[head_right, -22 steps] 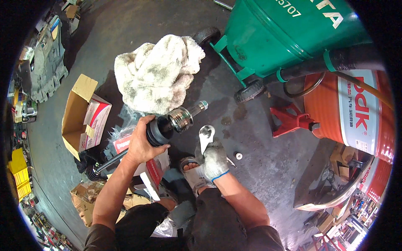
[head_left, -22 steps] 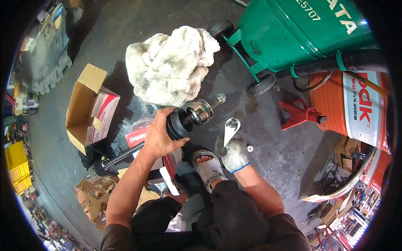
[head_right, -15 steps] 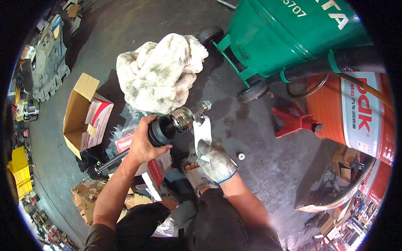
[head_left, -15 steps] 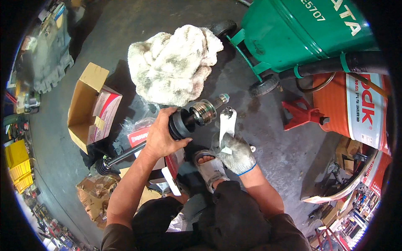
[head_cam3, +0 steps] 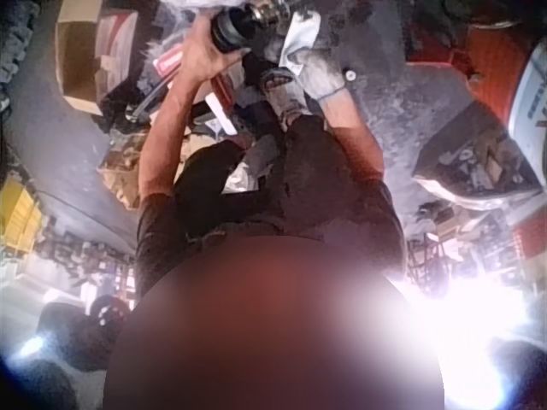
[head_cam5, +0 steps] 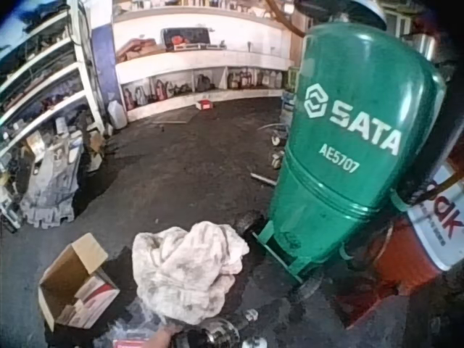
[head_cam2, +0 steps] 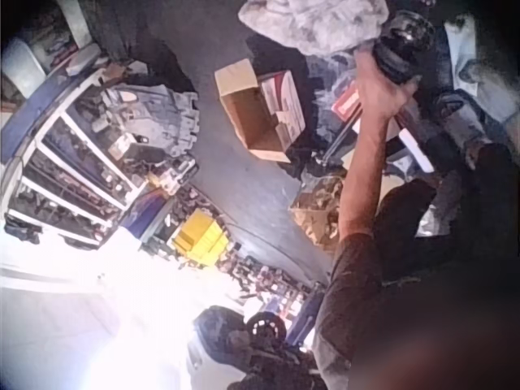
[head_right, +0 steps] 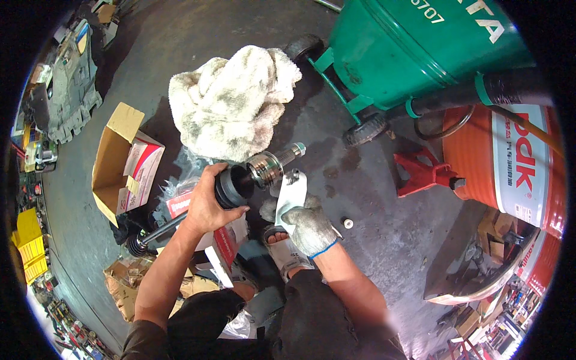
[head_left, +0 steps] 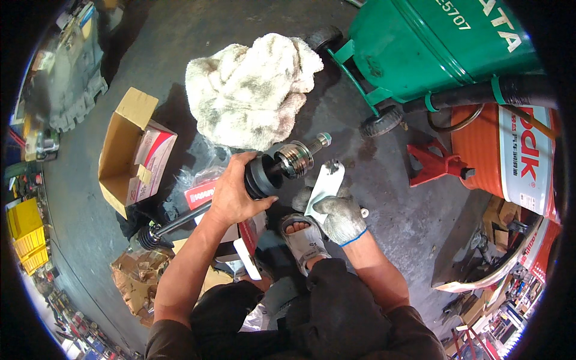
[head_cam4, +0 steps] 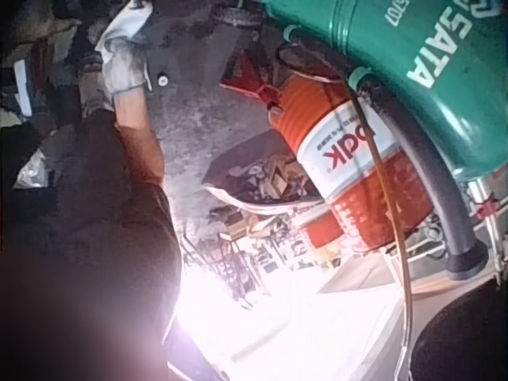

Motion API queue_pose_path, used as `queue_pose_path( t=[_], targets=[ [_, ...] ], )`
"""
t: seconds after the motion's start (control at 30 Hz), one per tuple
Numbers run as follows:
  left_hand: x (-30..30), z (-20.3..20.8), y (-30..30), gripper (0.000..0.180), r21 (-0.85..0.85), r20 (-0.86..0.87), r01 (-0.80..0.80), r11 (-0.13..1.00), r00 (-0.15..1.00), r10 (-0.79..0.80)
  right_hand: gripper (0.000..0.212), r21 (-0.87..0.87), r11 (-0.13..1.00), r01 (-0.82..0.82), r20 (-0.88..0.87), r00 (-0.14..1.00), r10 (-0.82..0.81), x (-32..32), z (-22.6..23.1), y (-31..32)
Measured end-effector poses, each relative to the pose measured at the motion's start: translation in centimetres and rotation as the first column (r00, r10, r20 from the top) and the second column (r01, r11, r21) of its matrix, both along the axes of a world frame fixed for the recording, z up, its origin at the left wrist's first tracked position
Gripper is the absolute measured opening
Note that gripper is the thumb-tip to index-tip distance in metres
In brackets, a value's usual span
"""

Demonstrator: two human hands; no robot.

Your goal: The person sits on the floor of a workshop and assembles a car axle shaft. They insert a bearing into the shaft, then apply grease to the splines using a grease gun.

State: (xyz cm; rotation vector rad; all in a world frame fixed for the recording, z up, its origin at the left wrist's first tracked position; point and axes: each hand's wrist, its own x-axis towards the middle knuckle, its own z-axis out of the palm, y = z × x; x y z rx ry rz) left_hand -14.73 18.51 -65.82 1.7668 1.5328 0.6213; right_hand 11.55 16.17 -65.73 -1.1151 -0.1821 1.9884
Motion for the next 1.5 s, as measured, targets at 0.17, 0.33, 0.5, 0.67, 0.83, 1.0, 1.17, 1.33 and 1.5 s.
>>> queue_pose_path(
  t=[0.17, 0.33, 0.5, 0.67, 0.83, 1.0, 1.17, 1.33, 1.5],
  targets=[
    [0.0, -0.1, 0.0, 0.103, 0.010, 0.009, 0.000, 1.000, 1.000, 0.000, 0.043, -0.025, 1.000, -0.010, 0.175, 0.984, 0.014, -0.3, -1.0, -0.6],
    [-0.1, 0.2, 0.0, 0.099, -0.005, 0.029, 0.012, 1.000, 1.000, -0.011, 0.028, -0.142, 0.972, -0.186, 0.345, 0.911, 0.225, -0.3, -1.8, -0.5],
    [-0.1, 0.3, 0.0, 0.099, -0.002, 0.048, 0.030, 1.000, 0.998, -0.029, 0.056, 0.023, 0.832, -0.555, 0.830, 0.474, 0.293, -0.6, -0.5, -0.1],
    [0.0, 0.4, -0.1, 0.104, 0.013, 0.029, 0.030, 0.999, 0.999, -0.030, 0.051, 0.071, 0.720, -0.690, 0.910, 0.341, 0.236, -1.8, 0.2, 0.4],
    [0.1, 0.6, 0.1, 0.105, 0.032, 0.028, 0.057, 0.998, 0.998, -0.058, 0.067, 0.075, 0.731, -0.679, 0.890, 0.375, 0.258, -3.1, -0.5, -0.1],
    [0.2, 0.8, 0.4, 0.106, 0.011, 0.065, 0.060, 0.998, 0.996, -0.061, 0.068, 0.064, 0.697, -0.714, 0.920, 0.313, 0.236, -2.9, -1.0, -0.1],
    [0.3, 0.7, 0.6, 0.106, 0.055, 0.056, 0.091, 0.994, 0.994, -0.094, 0.071, 0.137, 0.705, -0.696, 0.901, 0.383, 0.203, -3.4, -1.5, 0.6],
    [0.5, 0.8, 0.5, 0.109, -0.059, 0.084, 0.085, 0.995, 0.993, -0.080, 0.052, 0.189, 0.752, -0.632, 0.824, 0.518, 0.228, -3.3, -1.1, 0.5],
    [0.5, 1.1, 0.5, 0.113, -0.140, 0.113, 0.069, 0.988, 0.992, -0.053, 0.043, 0.132, 0.710, -0.692, 0.828, 0.470, 0.305, -2.9, -0.9, 1.0]
  ],
)
